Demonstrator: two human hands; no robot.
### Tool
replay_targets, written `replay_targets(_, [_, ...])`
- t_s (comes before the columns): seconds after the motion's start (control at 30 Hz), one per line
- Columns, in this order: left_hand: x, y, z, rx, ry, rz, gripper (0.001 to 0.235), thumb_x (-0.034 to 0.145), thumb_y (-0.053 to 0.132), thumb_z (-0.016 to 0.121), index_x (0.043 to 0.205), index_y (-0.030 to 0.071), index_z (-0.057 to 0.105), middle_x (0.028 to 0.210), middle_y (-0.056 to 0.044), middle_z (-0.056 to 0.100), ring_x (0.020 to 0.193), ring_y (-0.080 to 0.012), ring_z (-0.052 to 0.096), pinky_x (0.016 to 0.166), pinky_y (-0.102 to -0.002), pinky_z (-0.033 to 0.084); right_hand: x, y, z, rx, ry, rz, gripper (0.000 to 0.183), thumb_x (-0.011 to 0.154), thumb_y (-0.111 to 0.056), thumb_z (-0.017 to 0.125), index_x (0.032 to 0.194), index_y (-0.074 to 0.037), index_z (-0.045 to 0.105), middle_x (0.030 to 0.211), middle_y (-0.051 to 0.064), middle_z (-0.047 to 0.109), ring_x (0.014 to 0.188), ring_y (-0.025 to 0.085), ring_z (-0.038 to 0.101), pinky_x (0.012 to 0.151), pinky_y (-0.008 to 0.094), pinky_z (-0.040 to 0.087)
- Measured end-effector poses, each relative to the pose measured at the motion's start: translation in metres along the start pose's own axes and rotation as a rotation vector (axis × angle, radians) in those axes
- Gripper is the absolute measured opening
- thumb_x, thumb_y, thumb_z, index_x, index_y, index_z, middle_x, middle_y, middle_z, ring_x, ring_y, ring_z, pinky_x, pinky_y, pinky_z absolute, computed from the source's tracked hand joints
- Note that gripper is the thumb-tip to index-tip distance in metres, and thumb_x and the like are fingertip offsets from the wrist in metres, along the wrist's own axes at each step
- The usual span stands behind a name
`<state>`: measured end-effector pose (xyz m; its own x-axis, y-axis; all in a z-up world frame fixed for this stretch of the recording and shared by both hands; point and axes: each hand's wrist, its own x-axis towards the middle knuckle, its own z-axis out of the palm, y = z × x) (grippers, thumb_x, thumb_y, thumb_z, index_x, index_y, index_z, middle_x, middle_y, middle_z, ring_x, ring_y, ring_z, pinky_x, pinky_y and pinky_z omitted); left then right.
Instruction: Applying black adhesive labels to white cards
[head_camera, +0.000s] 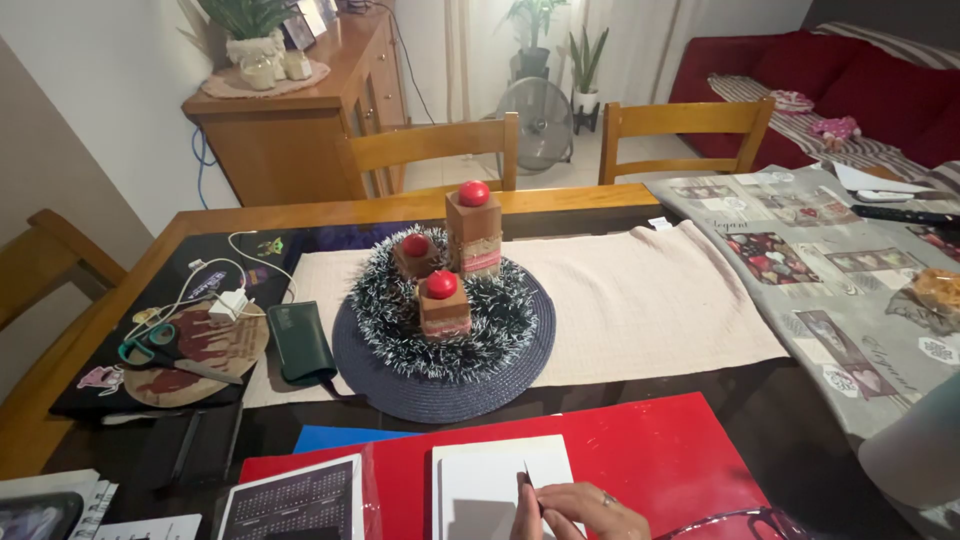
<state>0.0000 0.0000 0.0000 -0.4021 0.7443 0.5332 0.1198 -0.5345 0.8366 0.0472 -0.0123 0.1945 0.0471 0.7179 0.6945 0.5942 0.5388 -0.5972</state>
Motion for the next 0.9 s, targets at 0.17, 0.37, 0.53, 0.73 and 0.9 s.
replay_targets(0.17, [0.005, -0.001, 0.018, 0.158, 0.161, 0.035, 0.05, 0.099, 0.01, 0.068, 0.148, 0.001, 0.063, 0.151, -0.014, 0.071, 0.131, -0.0198, 0.076, 0.106, -0.023, 0.057, -0.013, 0.018, 0.0, -0.019, -0.091, 0.069, 0.021, 0.095, -0.014, 0.071, 0.101, -0.021, 0.089, 0.094, -0.007, 0.091, 0.087, 0.007, 0.087, 0.075, 0.02, 0.064])
replay_targets(0.37, [0.003, -0.012, 0.012, 0.268, 0.07, -0.073, 0.051, 0.1, 0.027, 0.064, 0.146, 0.007, 0.068, 0.144, -0.006, 0.078, 0.115, -0.0139, 0.084, 0.096, -0.022, 0.062, -0.016, 0.014, 0.004, -0.119, -0.035, 0.173, 0.017, 0.089, -0.015, 0.076, 0.093, -0.024, 0.09, 0.09, -0.008, 0.091, 0.084, 0.006, 0.087, 0.075, 0.02, 0.065])
replay_targets(0.53, [0.009, 0.021, 0.011, 0.098, 0.109, -0.039, 0.045, 0.101, 0.015, 0.066, 0.143, 0.001, 0.068, 0.145, -0.016, 0.076, 0.133, -0.0219, 0.075, 0.107, -0.026, 0.059, -0.012, 0.013, 0.004, -0.03, 0.0, 0.168, 0.015, 0.084, -0.011, 0.078, 0.087, -0.019, 0.09, 0.084, -0.005, 0.09, 0.078, 0.008, 0.087, 0.071, 0.02, 0.065])
replay_targets(0.73, [0.003, -0.011, 0.022, 0.328, -0.046, 0.063, 0.043, 0.096, 0.006, 0.068, 0.138, 0.002, 0.068, 0.134, -0.004, 0.081, 0.109, -0.0048, 0.078, 0.09, -0.013, 0.058, -0.011, 0.017, 0.003, -0.029, 0.008, 0.135, 0.016, 0.083, -0.013, 0.076, 0.086, -0.019, 0.09, 0.082, -0.004, 0.09, 0.076, 0.007, 0.086, 0.067, 0.019, 0.065])
replay_targets(0.9, [-0.006, -0.005, 0.021, 0.164, 0.142, -0.258, 0.049, 0.097, 0.02, 0.068, 0.144, 0.006, 0.069, 0.135, -0.008, 0.083, 0.111, -0.0206, 0.084, 0.091, -0.027, 0.064, -0.013, 0.022, 0.005, 0.003, -0.011, 0.192, 0.016, 0.082, -0.014, 0.076, 0.086, -0.019, 0.091, 0.082, -0.002, 0.091, 0.074, 0.009, 0.088, 0.064, 0.022, 0.068])
